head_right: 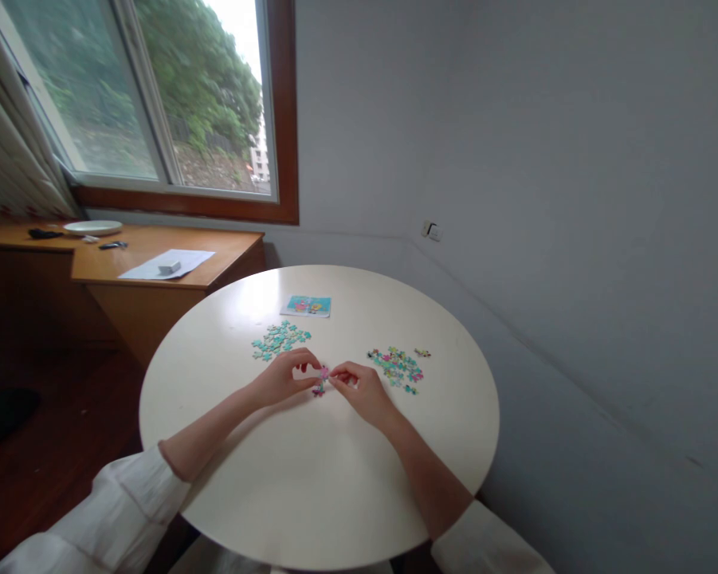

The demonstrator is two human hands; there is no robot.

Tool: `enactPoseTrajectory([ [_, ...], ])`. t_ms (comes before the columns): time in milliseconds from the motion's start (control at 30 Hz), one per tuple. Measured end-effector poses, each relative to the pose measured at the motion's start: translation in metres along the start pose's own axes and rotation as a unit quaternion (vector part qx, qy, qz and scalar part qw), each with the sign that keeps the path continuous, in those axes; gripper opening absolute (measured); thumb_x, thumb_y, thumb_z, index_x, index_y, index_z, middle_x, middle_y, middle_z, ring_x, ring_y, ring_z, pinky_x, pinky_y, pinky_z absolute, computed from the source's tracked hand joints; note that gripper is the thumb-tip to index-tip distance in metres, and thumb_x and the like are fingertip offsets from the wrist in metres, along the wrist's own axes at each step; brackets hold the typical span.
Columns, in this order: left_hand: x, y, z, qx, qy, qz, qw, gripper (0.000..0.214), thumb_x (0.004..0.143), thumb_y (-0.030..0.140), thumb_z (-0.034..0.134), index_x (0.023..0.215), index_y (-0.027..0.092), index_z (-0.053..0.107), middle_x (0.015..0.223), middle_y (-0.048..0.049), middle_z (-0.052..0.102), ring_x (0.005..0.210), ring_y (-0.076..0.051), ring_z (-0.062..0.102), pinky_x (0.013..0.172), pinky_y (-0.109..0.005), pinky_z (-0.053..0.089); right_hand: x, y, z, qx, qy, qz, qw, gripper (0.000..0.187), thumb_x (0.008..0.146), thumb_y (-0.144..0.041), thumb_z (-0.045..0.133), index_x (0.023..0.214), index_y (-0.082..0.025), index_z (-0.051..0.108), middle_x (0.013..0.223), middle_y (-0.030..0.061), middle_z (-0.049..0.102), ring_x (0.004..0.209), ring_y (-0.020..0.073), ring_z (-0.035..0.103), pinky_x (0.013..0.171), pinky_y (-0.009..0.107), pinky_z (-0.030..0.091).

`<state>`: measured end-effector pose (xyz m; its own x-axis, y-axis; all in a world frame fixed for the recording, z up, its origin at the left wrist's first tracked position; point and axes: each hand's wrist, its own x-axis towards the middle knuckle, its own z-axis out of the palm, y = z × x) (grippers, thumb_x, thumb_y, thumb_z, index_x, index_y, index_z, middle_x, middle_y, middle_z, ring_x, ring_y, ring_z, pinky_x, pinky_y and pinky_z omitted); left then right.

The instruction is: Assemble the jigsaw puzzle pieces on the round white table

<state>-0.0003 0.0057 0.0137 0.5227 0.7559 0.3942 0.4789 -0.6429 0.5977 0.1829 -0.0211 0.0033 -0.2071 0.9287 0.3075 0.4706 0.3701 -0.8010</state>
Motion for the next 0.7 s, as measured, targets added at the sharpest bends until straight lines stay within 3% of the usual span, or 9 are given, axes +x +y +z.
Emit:
enactPoseTrajectory([
  [233,0.0005,-0.0012,-0.0009,0.006,0.015,0.011,1.000,0.013,0.072,0.026,0.058,0.080,0.016,0.062,0.078,-0.0029,0.060,0.067,-0.012,0.050,0.062,-0.023,0.040,0.0014,0.0060,0.0008,0.013,0.017,-0.003,1.000,0.012,0.071,-0.025,0.057,0.079,-0.017,0.060,0.062,-0.0004,0.059,0.059,0.0117,0.052,0.058,0.024,0.037],
  [433,-0.0008,-0.0013,-0.0009,0.007,0.011,0.024,1.000,0.012,0.073,0.026,0.058,0.078,0.016,0.062,0.078,-0.0031,0.059,0.068,-0.012,0.051,0.060,-0.022,0.041,0.0009,0.0068,0.0022,0.029,0.011,-0.009,0.999,0.029,0.068,-0.023,0.060,0.097,-0.017,0.059,0.061,-0.0029,0.056,0.056,0.0097,0.047,0.056,0.023,0.035],
  [700,-0.0018,-0.0042,0.0006,0.015,0.006,0.051,0.999,0.013,0.074,0.028,0.058,0.078,0.017,0.062,0.078,-0.0029,0.059,0.071,-0.012,0.053,0.061,-0.022,0.041,0.0001,0.0051,0.0019,0.021,0.003,-0.019,1.000,0.019,0.070,-0.022,0.058,0.087,-0.018,0.063,0.062,-0.0020,0.057,0.058,0.0098,0.048,0.058,0.023,0.038],
])
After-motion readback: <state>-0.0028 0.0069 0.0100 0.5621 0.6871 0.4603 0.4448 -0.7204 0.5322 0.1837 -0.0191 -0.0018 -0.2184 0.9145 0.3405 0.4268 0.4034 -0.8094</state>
